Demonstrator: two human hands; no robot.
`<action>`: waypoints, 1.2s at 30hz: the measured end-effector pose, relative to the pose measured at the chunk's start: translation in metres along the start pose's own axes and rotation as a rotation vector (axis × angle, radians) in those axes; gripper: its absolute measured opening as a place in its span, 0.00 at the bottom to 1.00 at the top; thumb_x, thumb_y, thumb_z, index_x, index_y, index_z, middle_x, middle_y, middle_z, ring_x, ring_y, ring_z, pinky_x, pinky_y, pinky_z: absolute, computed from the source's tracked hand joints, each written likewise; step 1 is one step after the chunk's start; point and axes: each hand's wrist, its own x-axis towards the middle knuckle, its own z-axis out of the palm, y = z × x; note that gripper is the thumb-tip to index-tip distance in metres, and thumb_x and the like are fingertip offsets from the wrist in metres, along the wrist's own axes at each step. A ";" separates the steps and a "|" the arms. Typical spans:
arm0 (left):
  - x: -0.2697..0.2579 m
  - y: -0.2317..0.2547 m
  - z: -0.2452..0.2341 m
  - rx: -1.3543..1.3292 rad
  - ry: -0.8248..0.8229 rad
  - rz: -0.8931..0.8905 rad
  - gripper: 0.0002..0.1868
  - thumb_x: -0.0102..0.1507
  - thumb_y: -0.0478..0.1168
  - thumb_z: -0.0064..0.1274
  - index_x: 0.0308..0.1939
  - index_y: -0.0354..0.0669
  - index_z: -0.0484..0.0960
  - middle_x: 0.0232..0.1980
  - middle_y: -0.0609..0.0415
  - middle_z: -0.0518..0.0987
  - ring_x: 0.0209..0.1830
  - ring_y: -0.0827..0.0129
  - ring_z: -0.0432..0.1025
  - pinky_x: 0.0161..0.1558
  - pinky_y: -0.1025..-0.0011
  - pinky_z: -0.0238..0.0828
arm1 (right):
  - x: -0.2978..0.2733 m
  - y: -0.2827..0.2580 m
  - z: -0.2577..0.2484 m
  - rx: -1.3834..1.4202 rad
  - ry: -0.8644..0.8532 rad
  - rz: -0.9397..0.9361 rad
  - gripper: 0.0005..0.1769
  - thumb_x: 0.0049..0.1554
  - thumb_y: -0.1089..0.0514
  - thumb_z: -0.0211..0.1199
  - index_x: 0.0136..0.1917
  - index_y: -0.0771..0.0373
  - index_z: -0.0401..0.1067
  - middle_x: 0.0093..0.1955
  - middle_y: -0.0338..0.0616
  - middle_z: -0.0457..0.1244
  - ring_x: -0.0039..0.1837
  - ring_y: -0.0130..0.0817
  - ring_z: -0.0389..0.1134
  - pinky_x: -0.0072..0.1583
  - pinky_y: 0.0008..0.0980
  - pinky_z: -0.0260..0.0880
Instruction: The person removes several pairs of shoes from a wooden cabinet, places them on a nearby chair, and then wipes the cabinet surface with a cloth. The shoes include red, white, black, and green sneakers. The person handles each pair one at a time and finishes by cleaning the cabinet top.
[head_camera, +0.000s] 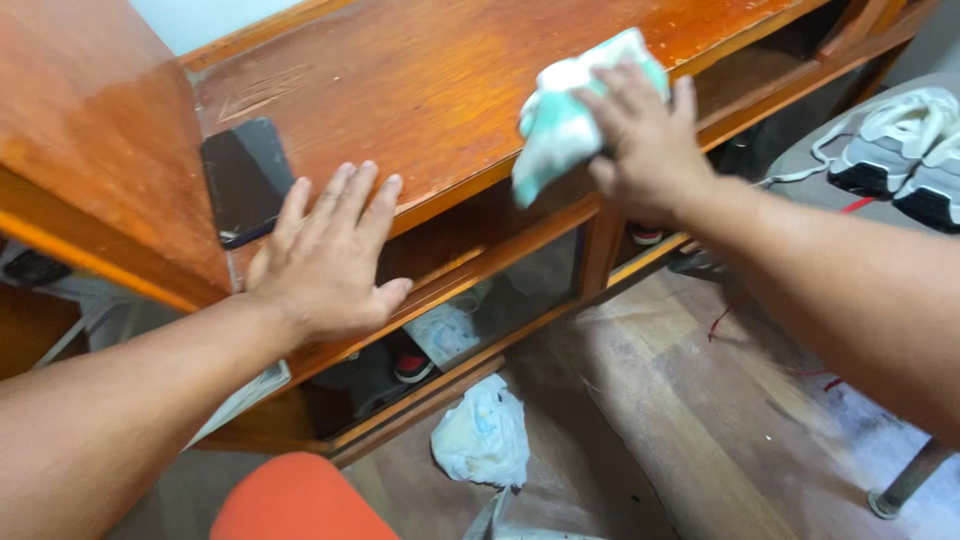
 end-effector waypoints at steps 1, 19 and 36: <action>-0.004 -0.001 0.001 -0.007 -0.009 -0.006 0.57 0.54 0.61 0.55 0.80 0.43 0.47 0.82 0.38 0.46 0.80 0.50 0.38 0.73 0.47 0.28 | 0.001 -0.005 0.002 -0.047 -0.033 0.050 0.43 0.52 0.57 0.65 0.79 0.51 0.58 0.82 0.51 0.49 0.85 0.53 0.45 0.73 0.82 0.37; -0.004 0.002 -0.005 0.013 -0.067 -0.031 0.58 0.54 0.63 0.55 0.80 0.44 0.45 0.82 0.38 0.42 0.82 0.48 0.37 0.72 0.47 0.28 | -0.081 -0.051 0.052 0.172 -0.031 0.344 0.38 0.54 0.62 0.56 0.78 0.59 0.58 0.83 0.64 0.46 0.82 0.60 0.48 0.77 0.59 0.52; -0.006 -0.002 -0.004 -0.001 0.006 -0.023 0.56 0.54 0.63 0.56 0.77 0.41 0.49 0.81 0.35 0.48 0.79 0.47 0.42 0.73 0.46 0.33 | -0.023 0.012 0.072 -0.311 -0.102 0.017 0.42 0.48 0.32 0.61 0.71 0.51 0.70 0.73 0.51 0.59 0.76 0.52 0.54 0.66 0.87 0.31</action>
